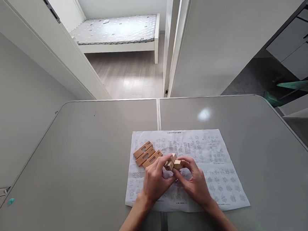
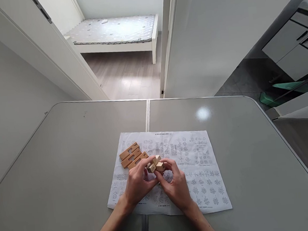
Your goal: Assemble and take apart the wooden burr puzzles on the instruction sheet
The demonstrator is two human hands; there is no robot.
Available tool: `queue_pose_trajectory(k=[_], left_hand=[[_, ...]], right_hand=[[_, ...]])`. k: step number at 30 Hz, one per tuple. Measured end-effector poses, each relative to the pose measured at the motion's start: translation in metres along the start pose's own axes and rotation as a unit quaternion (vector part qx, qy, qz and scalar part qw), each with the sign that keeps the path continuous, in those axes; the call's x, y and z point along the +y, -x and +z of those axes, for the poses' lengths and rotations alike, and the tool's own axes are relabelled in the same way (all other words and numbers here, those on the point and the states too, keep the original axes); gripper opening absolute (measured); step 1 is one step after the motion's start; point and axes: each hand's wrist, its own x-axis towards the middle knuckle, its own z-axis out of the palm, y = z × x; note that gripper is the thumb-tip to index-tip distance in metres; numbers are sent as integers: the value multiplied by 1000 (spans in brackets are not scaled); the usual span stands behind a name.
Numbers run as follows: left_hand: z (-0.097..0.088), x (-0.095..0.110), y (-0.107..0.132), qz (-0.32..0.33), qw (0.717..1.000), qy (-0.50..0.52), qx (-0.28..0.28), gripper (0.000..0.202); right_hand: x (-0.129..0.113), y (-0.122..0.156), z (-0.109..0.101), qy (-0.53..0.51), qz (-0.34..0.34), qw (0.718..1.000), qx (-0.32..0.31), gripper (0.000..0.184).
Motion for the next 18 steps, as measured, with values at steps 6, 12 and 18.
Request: queue_pose_trajectory(k=[6, 12, 18], left_hand=[[-4, 9, -7, -88, 980, 180, -13, 59], [-11, 11, -8, -152, 932, 316, -90, 67], [-16, 15, -11, -167, 903, 371, -140, 67]], right_hand=[[2, -6, -13, -39, -4, 999, -22, 30], [5, -8, -16, -77, 17, 994, -75, 28], [5, -5, -18, -83, -6, 992, -91, 28]])
